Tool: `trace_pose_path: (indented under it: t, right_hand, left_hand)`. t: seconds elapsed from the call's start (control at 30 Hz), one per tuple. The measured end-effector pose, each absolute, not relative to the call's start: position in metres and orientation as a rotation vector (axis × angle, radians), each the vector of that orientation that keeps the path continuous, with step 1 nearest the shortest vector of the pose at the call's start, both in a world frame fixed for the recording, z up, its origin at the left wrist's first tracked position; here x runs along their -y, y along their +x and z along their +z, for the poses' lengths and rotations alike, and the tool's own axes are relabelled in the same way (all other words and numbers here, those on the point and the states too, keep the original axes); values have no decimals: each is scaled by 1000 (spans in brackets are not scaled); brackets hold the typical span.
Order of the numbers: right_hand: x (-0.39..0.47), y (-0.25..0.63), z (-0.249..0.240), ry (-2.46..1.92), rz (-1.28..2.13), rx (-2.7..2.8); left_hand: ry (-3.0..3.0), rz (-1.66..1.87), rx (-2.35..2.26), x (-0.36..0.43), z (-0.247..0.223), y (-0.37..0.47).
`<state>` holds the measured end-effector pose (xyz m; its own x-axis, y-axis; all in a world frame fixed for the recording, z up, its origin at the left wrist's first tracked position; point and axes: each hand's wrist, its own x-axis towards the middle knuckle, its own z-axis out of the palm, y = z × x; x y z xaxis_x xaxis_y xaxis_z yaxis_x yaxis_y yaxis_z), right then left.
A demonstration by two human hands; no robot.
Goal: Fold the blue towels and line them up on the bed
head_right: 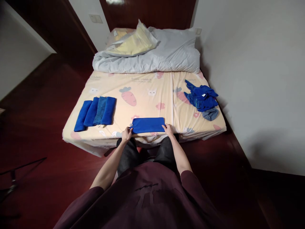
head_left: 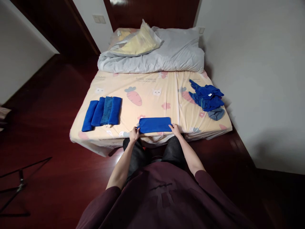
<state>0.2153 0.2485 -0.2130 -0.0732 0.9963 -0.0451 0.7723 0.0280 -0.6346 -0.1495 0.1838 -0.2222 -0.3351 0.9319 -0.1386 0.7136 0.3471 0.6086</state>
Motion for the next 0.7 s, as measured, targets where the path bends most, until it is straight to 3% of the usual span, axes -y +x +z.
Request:
trace_pose_path:
  t: [0.53,0.7]
  right_hand:
    - [-248,209,-213,-1891,718,1859]
    - [-227,208,-197,-1839,467,1888]
  left_hand:
    - [1353,532,-2198,-191,-208,-139]
    - [1707,729,-2136,-174,-191,-142]
